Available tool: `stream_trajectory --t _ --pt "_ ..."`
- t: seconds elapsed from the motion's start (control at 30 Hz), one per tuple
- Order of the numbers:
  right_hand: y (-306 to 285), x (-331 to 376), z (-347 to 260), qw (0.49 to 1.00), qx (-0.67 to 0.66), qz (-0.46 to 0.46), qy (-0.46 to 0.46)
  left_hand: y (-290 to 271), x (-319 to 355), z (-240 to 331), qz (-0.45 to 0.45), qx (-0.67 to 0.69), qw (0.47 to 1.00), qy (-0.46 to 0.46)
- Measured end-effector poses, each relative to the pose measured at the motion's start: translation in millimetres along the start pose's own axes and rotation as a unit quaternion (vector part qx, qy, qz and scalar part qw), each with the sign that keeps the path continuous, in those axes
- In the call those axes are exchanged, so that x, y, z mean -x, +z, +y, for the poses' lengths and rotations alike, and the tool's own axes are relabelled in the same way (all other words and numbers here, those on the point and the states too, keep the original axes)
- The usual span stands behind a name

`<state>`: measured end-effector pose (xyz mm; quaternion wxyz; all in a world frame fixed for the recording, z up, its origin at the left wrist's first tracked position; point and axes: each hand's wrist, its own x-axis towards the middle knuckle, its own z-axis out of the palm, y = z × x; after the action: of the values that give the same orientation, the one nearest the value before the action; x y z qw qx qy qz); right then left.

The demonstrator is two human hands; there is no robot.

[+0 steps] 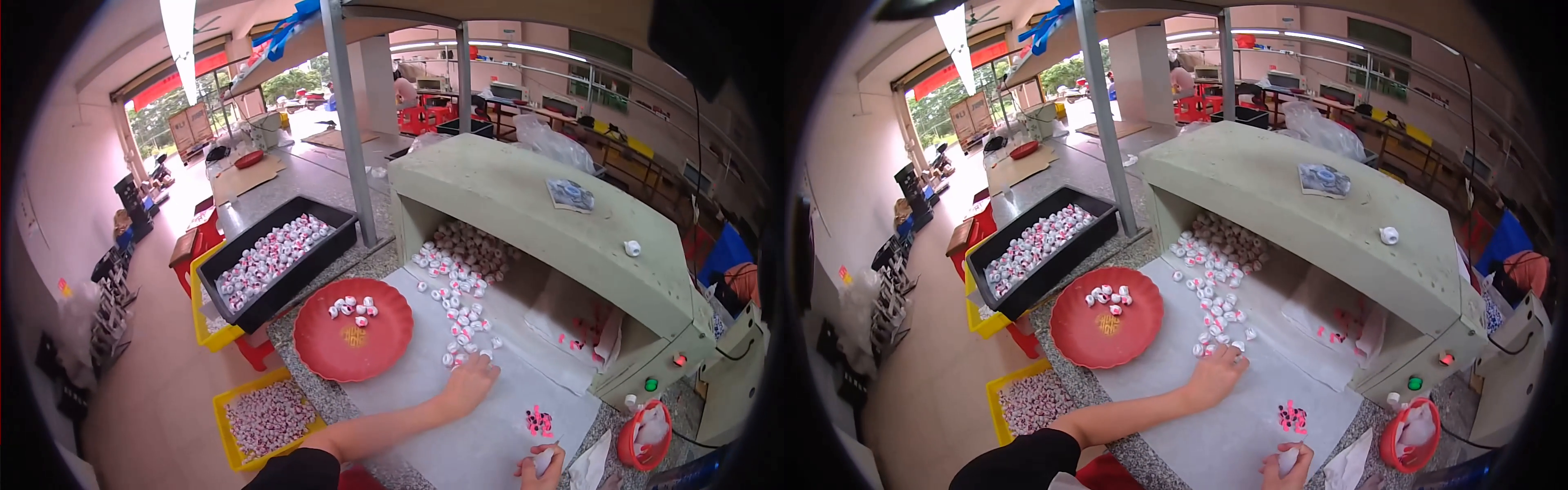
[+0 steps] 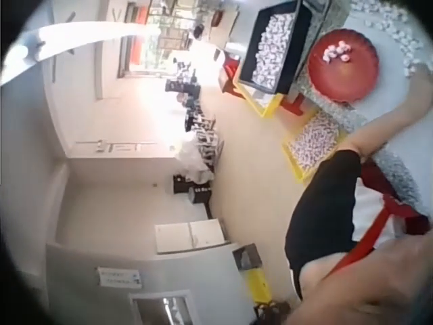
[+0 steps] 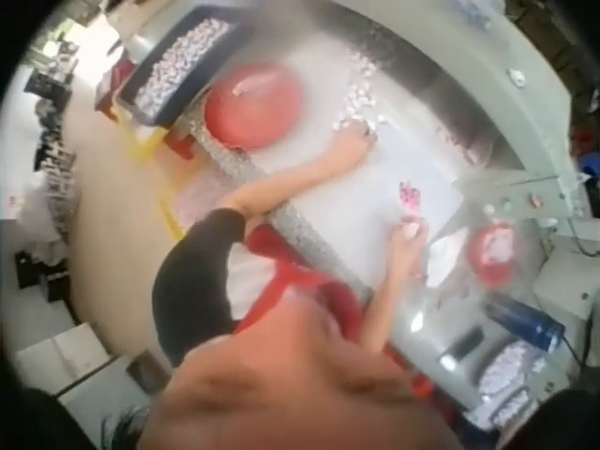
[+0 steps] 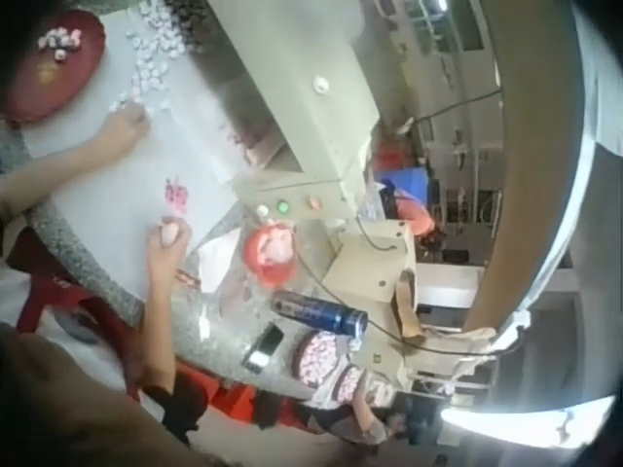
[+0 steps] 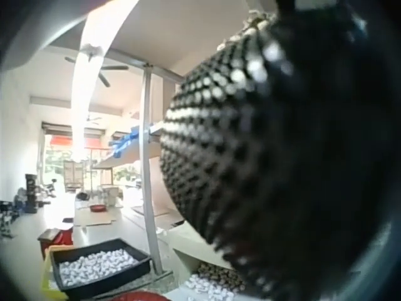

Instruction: Assembling small plastic toy parts by gluing white components onto pink flower-shaped bases at a factory workbench.

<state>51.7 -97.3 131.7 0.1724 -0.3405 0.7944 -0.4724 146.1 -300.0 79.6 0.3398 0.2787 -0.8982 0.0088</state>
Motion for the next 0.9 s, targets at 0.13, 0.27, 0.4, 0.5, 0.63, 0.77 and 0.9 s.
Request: stream_trajectory --t 0.13,0.27,0.4,0.5,0.63,0.77,0.9 --pt "-2 10 -15 0.997 0.002 -0.019 0.071 14 -3 -9 -0.041 -0.004 0.998 -0.057" --pt "-4 15 -9 1.0 0.011 -0.021 -0.016 14 1 -4 -0.058 0.001 0.998 -0.033" --pt "-16 17 -14 0.998 -0.025 -0.03 0.039 19 -5 4 -0.089 -0.02 0.996 0.006" --pt "-15 27 -1 0.971 -0.222 0.058 0.066 18 -1 7 -0.087 0.071 0.993 0.03" --pt "-7 10 3 0.938 -0.319 0.128 0.042 -27 -3 36 -0.212 0.592 0.743 -0.228" --pt "-18 13 -2 0.929 -0.315 0.196 0.016 -43 -3 70 -0.244 0.702 0.612 -0.27" --pt "-18 27 -6 0.941 -0.266 0.197 -0.074 -41 20 81 -0.193 0.671 0.678 -0.228"
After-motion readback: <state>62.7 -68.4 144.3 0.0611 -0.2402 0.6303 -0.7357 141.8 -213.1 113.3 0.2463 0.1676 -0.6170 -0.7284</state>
